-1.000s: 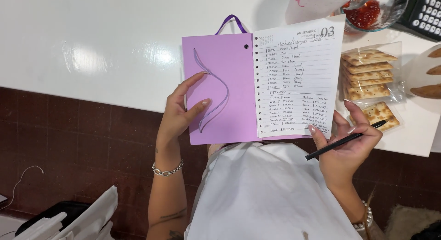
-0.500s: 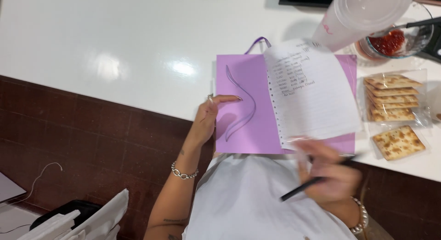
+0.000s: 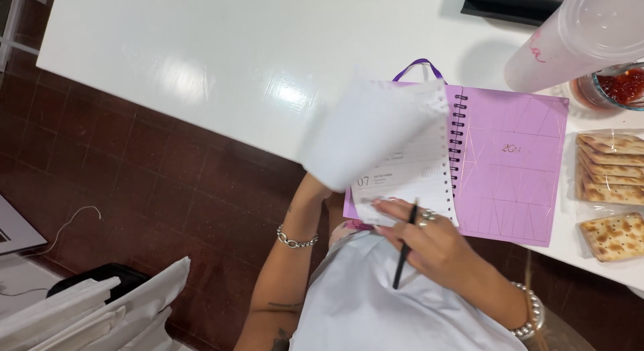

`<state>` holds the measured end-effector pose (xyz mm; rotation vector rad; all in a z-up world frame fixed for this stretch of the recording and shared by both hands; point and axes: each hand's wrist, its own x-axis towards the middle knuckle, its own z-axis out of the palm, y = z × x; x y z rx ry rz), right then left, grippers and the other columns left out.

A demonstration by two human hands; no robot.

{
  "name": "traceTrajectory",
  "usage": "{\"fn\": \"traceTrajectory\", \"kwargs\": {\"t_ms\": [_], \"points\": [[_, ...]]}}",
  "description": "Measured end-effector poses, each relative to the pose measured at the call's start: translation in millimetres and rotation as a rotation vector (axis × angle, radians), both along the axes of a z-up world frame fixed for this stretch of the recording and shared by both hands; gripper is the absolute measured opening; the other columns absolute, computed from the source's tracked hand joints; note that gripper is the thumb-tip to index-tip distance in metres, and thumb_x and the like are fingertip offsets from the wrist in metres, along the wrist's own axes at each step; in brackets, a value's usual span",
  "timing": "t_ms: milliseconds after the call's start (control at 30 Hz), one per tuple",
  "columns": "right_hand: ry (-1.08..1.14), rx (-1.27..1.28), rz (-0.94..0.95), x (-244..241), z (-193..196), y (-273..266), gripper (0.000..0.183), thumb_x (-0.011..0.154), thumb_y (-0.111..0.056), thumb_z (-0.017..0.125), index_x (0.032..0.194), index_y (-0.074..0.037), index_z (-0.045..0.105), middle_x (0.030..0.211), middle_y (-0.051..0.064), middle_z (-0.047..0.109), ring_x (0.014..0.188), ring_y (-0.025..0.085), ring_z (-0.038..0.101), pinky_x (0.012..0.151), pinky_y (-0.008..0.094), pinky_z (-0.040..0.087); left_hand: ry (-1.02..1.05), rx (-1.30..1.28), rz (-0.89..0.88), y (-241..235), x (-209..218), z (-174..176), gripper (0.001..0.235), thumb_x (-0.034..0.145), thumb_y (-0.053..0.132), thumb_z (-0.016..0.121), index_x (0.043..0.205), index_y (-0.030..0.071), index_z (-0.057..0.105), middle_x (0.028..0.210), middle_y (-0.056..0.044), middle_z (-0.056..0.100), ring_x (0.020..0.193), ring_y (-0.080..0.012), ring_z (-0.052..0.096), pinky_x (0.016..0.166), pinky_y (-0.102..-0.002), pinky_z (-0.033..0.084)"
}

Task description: The person spreads red sauce onto a cracker using a spoon and eats it while walking through a room. They then retrieve wooden hangers from under a table and place them on the surface. Finally, the person sits at the table and flips through a planner, writing notes with a pen.

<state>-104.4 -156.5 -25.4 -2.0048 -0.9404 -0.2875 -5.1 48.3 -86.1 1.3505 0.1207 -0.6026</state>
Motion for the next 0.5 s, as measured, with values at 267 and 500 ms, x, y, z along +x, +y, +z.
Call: {"fn": "traceTrajectory", "kwargs": {"t_ms": [267,500], "points": [[-0.291,-0.132,-0.488,19,-26,-57,0.065,0.076,-0.055,0.088,0.068,-0.005,0.047,0.143,0.018,0.056,0.127,0.035,0.04,0.108,0.052,0.039,-0.095,0.085,0.146,-12,-1,-4,0.015,0.084,0.005,0.078,0.099,0.008,0.08,0.107,-0.009,0.08,0.107,-0.0189,0.075,0.087,-0.031,0.065],[-0.035,-0.02,-0.185,10,-36,-45,0.033,0.08,-0.03,0.08,0.073,-0.012,0.054,0.128,0.017,0.072,0.117,0.04,0.069,0.104,0.053,0.049,-0.108,0.173,0.165,-22,-1,24,0.026,0.086,0.02,0.085,0.092,-0.004,0.076,0.075,-0.01,0.072,0.069,-0.0126,0.068,0.068,-0.025,0.057]]}}
